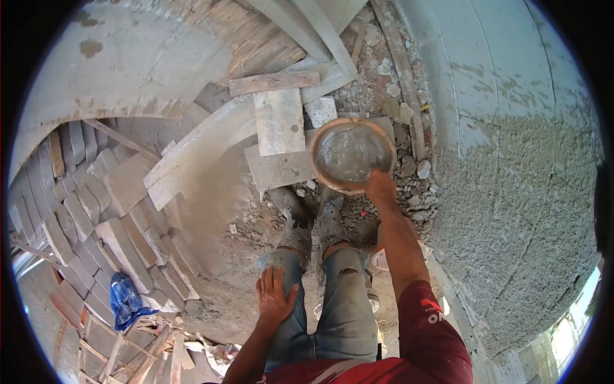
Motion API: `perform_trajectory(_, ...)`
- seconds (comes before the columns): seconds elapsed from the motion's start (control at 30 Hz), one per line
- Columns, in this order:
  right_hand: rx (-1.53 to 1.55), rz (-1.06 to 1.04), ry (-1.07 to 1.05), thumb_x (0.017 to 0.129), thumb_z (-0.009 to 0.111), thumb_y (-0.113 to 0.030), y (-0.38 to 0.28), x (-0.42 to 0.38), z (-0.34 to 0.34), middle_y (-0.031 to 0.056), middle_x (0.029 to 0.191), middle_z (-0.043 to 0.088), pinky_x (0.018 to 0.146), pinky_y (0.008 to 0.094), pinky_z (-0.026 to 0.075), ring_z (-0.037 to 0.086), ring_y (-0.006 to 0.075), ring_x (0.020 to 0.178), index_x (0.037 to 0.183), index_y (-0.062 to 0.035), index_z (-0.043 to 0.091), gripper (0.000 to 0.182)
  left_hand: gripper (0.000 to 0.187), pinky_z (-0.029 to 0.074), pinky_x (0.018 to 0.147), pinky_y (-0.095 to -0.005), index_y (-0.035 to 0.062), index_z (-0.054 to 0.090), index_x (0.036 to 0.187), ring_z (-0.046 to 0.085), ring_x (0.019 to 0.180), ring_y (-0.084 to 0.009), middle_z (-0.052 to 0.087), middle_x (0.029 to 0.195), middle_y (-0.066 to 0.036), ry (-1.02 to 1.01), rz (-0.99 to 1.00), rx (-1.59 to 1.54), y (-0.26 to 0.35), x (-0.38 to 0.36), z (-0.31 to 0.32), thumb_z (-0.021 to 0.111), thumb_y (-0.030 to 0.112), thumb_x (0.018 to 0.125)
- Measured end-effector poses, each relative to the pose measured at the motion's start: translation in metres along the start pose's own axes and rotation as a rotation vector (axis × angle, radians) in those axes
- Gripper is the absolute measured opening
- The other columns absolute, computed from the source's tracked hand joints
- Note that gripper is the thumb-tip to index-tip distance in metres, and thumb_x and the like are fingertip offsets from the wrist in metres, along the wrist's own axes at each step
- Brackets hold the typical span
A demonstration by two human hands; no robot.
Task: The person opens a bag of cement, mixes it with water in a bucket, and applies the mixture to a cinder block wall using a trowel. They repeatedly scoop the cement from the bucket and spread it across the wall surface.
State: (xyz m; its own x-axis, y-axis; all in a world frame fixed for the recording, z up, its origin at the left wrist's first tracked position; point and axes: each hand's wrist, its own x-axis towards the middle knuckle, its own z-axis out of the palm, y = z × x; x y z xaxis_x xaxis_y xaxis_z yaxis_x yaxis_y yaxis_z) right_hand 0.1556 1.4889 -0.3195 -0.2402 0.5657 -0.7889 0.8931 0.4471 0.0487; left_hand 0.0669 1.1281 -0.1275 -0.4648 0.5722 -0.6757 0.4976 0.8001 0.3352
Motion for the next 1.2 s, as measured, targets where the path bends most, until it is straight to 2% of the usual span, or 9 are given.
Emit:
perform_trajectory(0.1,0.237,-0.003,-0.033,0.083,0.058,-0.015,0.007,-0.014,-0.013,0.0222,0.082,0.065,0.057,0.0424,0.05,0.067,0.0302,0.075,0.102,0.0025,0.06,0.026,0.059,0.024,0.102,-0.0583,0.0041,0.045,0.127,0.035,0.127,-0.0357,0.039,0.134,-0.019,0.08,0.008,-0.052,-0.001,0.022,-0.002,0.057,0.044,0.085)
perform_trajectory(0.3,0.671,0.062,-0.308,0.076,0.07,-0.024,0.014,-0.067,-0.048,0.0171,0.08,0.065,0.063,0.0421,0.052,0.066,0.0317,0.078,0.108,0.0001,0.058,0.043,0.062,0.009,0.111,-0.0532,0.0119,0.043,0.132,0.022,0.137,-0.0275,0.034,0.141,-0.009,-0.273,-0.077,0.109,0.02,0.04,-0.018,0.049,0.054,0.087)
perform_trajectory(0.33,0.655,0.07,-0.315,0.076,0.07,-0.024,0.015,-0.075,-0.044,0.0171,0.08,0.065,0.063,0.0421,0.052,0.066,0.0317,0.078,0.108,0.0001,0.058,0.043,0.062,0.009,0.111,-0.0532,0.0119,0.043,0.132,0.022,0.137,-0.0275,0.034,0.141,-0.009,-0.283,-0.081,0.094,0.022,0.042,-0.016,0.049,0.054,0.087)
perform_trajectory(0.4,0.117,-0.235,0.205,0.077,0.068,-0.021,0.017,-0.087,-0.037,0.0177,0.079,0.064,0.059,0.0426,0.052,0.066,0.0322,0.075,0.108,-0.0034,0.058,0.037,0.061,0.009,0.112,-0.0529,0.0124,0.044,0.131,0.022,0.136,-0.0267,0.033,0.142,-0.008,-0.257,-0.073,0.06,0.025,0.043,-0.014,0.05,0.054,0.087)
perform_trajectory(0.5,-0.092,-0.131,0.328,0.081,0.062,-0.019,0.017,-0.076,-0.041,0.0187,0.086,0.065,0.06,0.0433,0.053,0.066,0.0338,0.077,0.11,-0.0067,0.057,0.032,0.061,0.009,0.112,-0.0525,0.0127,0.044,0.131,0.022,0.136,-0.0258,0.034,0.141,-0.008,-0.311,-0.112,0.04,0.035,0.049,-0.011,0.051,0.054,0.086)
perform_trajectory(0.73,-0.2,-0.025,0.18,0.084,0.058,-0.017,0.005,-0.012,-0.022,0.0161,0.097,0.066,0.07,0.0444,0.053,0.066,0.0344,0.082,0.108,-0.0059,0.06,0.026,0.06,0.01,0.111,-0.0528,0.0127,0.048,0.127,0.026,0.135,-0.0265,0.041,0.136,-0.007,-0.254,-0.165,0.063,0.025,0.035,0.008,0.056,0.052,0.083)
perform_trajectory(0.93,0.116,-0.206,0.066,0.077,0.062,-0.026,0.03,0.001,-0.025,0.023,0.093,0.065,0.071,0.0403,0.05,0.065,0.0342,0.083,0.098,0.0004,0.062,0.033,0.06,0.009,0.111,-0.0523,0.0138,0.048,0.128,0.027,0.134,-0.0266,0.041,0.137,-0.007,-0.238,-0.189,0.05,0.031,0.039,0.01,0.056,0.051,0.083)
perform_trajectory(1.0,0.181,-0.161,-0.101,0.075,0.065,-0.031,0.054,0.001,-0.031,0.0213,0.103,0.063,0.079,0.0436,0.049,0.062,0.0379,0.093,0.11,-0.0038,0.059,0.045,0.059,0.009,0.111,-0.0522,0.014,0.048,0.128,0.027,0.134,-0.0267,0.041,0.137,-0.007,-0.255,-0.195,0.059,0.035,0.041,0.01,0.056,0.051,0.083)
perform_trajectory(1.2,-0.142,-0.146,0.059,0.076,0.062,-0.025,0.034,-0.054,-0.096,0.0212,0.099,0.064,0.078,0.0445,0.049,0.062,0.0379,0.09,0.108,-0.0042,0.059,0.038,0.059,0.009,0.112,-0.0521,0.0143,0.047,0.129,0.026,0.135,-0.0263,0.041,0.137,-0.006,-0.288,-0.223,0.058,0.037,0.041,0.014,0.055,0.052,0.084)
